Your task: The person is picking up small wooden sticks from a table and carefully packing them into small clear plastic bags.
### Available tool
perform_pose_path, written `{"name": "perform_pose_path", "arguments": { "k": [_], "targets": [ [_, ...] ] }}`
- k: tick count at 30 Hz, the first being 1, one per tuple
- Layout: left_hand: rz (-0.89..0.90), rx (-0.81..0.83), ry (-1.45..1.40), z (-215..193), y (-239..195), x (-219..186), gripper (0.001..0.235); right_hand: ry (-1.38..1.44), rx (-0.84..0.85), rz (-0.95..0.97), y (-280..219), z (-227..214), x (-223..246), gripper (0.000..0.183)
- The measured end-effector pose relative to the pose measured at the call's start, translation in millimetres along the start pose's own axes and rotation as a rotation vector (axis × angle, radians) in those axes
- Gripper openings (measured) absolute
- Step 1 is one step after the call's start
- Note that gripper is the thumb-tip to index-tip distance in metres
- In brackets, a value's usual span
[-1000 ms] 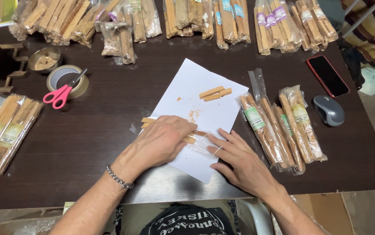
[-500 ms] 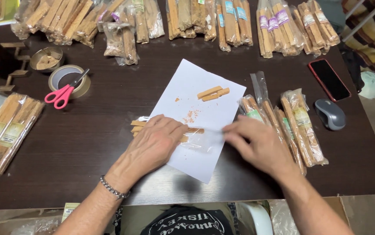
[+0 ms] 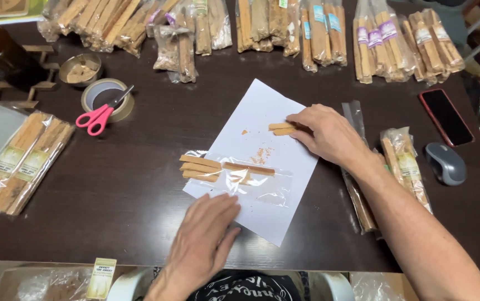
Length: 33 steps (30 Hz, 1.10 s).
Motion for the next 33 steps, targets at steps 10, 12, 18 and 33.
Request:
{"name": "perform_pose_path", "arguments": {
  "k": [10,12,18,33],
  "targets": [
    [-0.035,-0.127,-0.016,-14,0,-2,0.027,-0.057,-0.008,-0.012,-1,-5,4,0.029],
    [-0.022,-0.118,0.013,-13,0,-4,0.026,-0.041,-0.035,-0.034,-4,-11,8,0.028],
    [-0.023,-0.132,0.017,-13,-3,-3,0.025,-0.021,-0.032,-0.003,-41,-36,29,0.031],
    [0.046,-0.113,0.064,-11,1,-15,0.021,0.050,-0.011,0.144,-122,-15,72,0.022]
  ]
}}
Point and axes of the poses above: each hand's wrist, its own y-axis towards the middle knuckle, its own z-axis out of the palm, x = y × z, the point moved 10 cm from there along y, towards the middle knuckle, and after that the axes turned 1 degree about -z, right-handed, at the moved point
